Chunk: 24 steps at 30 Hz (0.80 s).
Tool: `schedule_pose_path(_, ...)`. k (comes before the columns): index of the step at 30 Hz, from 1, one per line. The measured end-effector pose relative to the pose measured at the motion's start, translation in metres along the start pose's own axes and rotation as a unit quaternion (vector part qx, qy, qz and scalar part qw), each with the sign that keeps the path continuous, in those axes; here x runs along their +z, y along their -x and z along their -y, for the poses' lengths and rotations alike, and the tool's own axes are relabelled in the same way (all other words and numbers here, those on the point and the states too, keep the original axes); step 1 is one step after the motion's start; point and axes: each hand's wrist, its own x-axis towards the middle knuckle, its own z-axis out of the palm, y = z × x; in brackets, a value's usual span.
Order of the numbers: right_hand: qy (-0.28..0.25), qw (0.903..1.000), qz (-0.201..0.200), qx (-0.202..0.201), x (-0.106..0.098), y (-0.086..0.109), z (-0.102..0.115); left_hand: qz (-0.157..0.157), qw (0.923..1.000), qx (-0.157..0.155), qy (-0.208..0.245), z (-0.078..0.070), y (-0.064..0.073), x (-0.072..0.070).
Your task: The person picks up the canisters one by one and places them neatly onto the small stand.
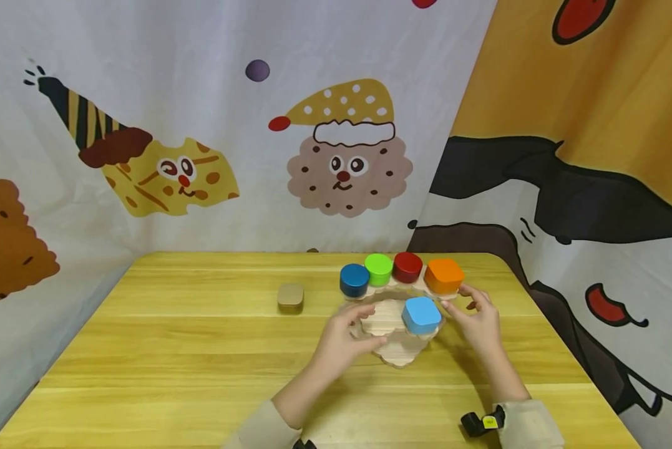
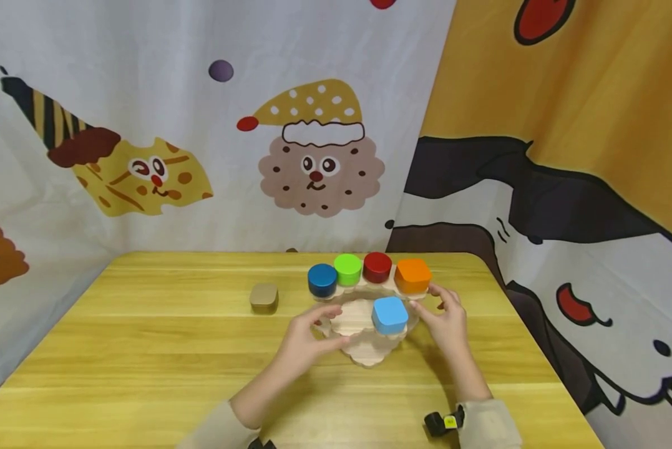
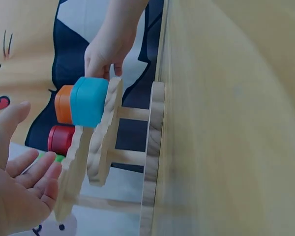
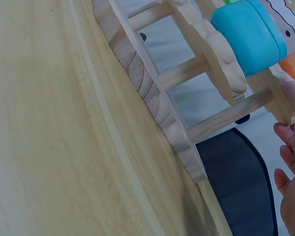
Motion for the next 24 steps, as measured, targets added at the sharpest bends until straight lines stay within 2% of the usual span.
schedule_pose_path(5, 0.001, 1.0000, -0.001, -0.002, 0.000, 0.000, 0.000, -0.016, 0.9998, 0.003, -0.010, 0.008, 0.005, -0.016)
schedule_pose_path(12, -0.005, 1.0000, 0.002, 0.001, 0.001, 0.000, 0.001, -0.067, 0.9963, 0.024, -0.049, 0.022, 0.009, -0.040)
schedule_pose_path(21, -0.005, 1.0000, -0.001, 0.004, 0.000, 0.001, 0.000, -0.127, 0.9909, -0.015, -0.043, 0.038, 0.008, -0.070)
schedule_pose_path(24, -0.007, 0.9999, 0.003, 0.007, -0.001, 0.001, 0.000, -0.149, 0.9879, -0.017, -0.042, 0.041, 0.007, -0.079)
